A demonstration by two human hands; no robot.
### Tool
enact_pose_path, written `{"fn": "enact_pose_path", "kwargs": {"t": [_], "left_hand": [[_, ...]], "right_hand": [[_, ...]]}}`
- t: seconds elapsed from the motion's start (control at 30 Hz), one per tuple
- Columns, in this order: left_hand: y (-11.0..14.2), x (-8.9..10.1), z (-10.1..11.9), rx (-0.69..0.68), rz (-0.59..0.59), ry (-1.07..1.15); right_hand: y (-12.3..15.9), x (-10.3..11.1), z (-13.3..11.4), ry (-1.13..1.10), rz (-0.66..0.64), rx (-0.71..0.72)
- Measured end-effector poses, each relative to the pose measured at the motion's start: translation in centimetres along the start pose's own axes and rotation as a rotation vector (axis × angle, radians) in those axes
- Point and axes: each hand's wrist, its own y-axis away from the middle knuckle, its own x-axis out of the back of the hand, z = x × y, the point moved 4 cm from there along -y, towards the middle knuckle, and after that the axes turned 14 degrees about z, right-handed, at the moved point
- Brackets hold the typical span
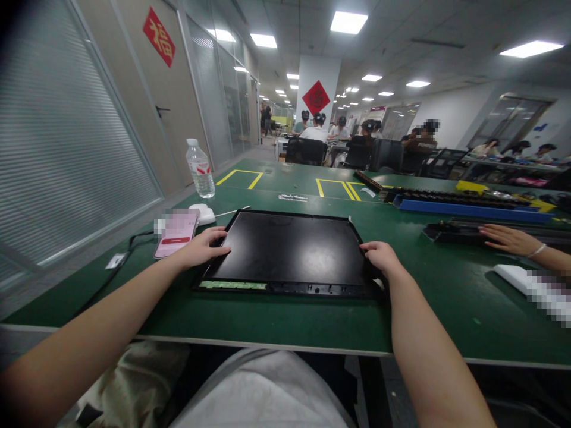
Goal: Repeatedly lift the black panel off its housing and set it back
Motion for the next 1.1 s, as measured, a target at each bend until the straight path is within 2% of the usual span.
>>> {"fn": "enact_pose_path", "kwargs": {"t": [0.17,0.47,0.6,0.77,0.93,1.1], "left_hand": [[0.1,0.1,0.2,-0.011,-0.014,-0.015],[0.3,0.2,0.7,-0.033,-0.015,-0.056],[0.6,0.0,1.6,-0.090,-0.018,-0.053],[1.2,0.3,2.3,-0.189,-0.034,-0.182],[1.9,0.9,3.2,-0.336,-0.188,-0.160],[2.5,1.2,4.1,-0.371,-0.329,-0.064]], "right_hand": [[-0.2,-0.2,0.3,0.015,-0.036,0.014],[-0.7,-0.4,0.4,0.043,-0.026,0.067],[-0.6,-0.5,0.3,0.063,-0.011,0.069],[-0.5,-0.4,0.2,0.134,0.013,0.101],[-0.9,-0.5,0.6,0.148,0.026,0.145],[-1.0,-0.6,0.5,0.158,0.025,0.155]]}}
